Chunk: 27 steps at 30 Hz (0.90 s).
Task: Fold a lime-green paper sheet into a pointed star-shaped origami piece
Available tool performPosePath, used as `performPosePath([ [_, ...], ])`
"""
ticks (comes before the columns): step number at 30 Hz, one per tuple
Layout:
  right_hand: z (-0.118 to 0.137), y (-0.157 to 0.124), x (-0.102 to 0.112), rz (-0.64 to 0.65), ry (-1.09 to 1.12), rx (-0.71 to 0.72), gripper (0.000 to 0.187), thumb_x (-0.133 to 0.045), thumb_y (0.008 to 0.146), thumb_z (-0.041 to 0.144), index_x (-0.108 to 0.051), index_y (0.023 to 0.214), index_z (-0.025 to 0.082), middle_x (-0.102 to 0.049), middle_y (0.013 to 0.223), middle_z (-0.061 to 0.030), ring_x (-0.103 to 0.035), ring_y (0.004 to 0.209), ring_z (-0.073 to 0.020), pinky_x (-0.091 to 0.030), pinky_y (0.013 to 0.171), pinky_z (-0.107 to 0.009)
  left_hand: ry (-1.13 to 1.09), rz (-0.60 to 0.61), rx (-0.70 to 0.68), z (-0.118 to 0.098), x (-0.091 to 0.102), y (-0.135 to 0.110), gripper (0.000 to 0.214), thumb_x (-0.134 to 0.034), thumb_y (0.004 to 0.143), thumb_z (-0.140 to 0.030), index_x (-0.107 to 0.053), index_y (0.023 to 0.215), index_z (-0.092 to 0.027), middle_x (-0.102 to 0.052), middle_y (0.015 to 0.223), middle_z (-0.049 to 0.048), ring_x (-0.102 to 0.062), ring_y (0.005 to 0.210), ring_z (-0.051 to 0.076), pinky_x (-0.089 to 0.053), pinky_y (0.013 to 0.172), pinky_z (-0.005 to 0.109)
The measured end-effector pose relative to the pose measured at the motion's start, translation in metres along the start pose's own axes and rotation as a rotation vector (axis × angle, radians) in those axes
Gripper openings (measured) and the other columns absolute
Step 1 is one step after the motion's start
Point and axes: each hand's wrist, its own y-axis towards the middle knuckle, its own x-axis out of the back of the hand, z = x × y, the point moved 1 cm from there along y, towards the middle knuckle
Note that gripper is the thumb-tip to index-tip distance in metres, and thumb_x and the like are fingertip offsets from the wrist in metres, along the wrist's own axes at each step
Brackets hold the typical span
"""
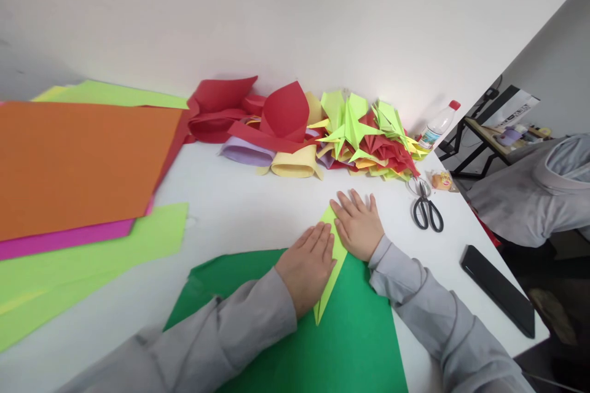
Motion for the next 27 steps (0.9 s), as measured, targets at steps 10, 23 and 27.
performPosePath([
  [10,0.0,-0.001,0.001,-0.008,-0.003,-0.001,0.045,-0.03,0.098,0.034,-0.04,0.141,0.024,-0.035,0.15,-0.0064,-0.023,0.14,-0.031,-0.015,0.108,-0.066,0.078,-0.102,0.111,-0.04,0.008,-0.014,0.044,-0.029,0.093,-0.012,-0.069,0.101,0.004,-0.063,0.111,0.0307,-0.062,0.108,0.039,-0.054,0.087,0.05],
  [23,-0.001,-0.001,0.0,-0.007,0.013,0.0,0.045,-0.03,0.098,0.033,-0.041,0.14,0.023,-0.035,0.15,-0.0069,-0.024,0.14,-0.0313,-0.014,0.108,-0.067,0.309,-0.067,0.071,-0.081,0.034,-0.041,0.033,-0.047,0.089,-0.016,-0.074,0.084,0.003,-0.07,0.092,0.0289,-0.071,0.083,0.036,-0.063,0.064,0.037],
  [27,-0.001,-0.001,-0.001,-0.008,0.011,-0.003,0.045,-0.029,0.098,0.033,-0.04,0.14,0.023,-0.035,0.15,-0.0068,-0.024,0.14,-0.0311,-0.014,0.108,-0.066,0.347,-0.067,0.064,-0.094,0.033,-0.055,0.032,-0.053,0.087,-0.021,-0.073,0.078,0.002,-0.07,0.089,0.0302,-0.071,0.078,0.037,-0.062,0.06,0.04],
])
